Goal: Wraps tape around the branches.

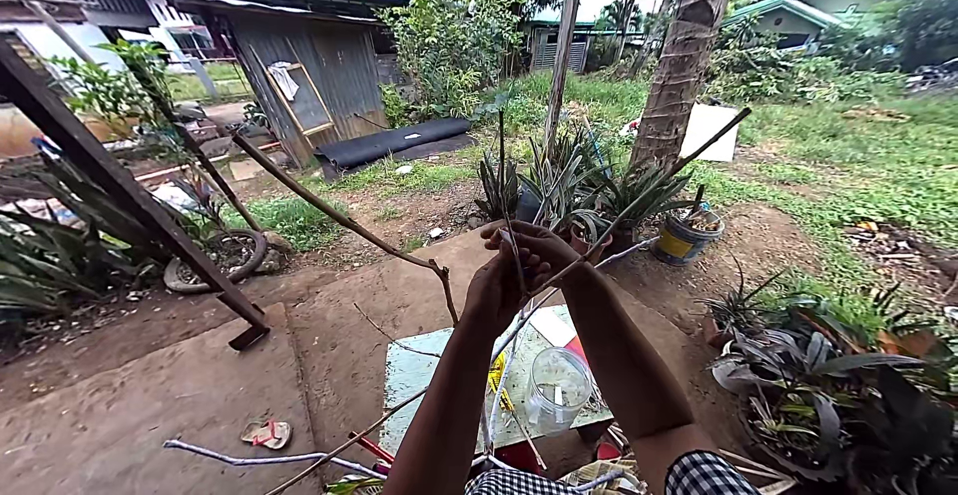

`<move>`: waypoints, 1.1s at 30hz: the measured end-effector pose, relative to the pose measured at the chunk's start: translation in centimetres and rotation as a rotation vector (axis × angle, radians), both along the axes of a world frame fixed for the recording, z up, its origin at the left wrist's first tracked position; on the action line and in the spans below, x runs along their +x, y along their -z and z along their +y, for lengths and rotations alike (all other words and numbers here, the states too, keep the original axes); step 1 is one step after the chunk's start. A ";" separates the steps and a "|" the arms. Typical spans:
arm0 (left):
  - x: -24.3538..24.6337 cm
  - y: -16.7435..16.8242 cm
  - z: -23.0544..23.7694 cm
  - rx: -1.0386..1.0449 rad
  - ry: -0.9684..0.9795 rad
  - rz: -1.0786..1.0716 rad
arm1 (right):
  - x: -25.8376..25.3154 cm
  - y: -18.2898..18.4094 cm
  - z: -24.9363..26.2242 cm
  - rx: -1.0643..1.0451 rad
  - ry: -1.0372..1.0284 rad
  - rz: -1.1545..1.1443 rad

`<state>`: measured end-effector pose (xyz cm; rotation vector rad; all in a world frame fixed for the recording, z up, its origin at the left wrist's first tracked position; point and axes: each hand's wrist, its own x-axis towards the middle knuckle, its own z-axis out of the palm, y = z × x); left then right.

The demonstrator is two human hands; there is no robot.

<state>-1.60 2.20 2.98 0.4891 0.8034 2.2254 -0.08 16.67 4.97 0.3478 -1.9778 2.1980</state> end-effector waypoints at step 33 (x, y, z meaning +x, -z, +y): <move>1.8 2.9 2.2 -0.220 -1.158 1.052 | 5.0 0.0 -2.7 0.333 0.615 0.400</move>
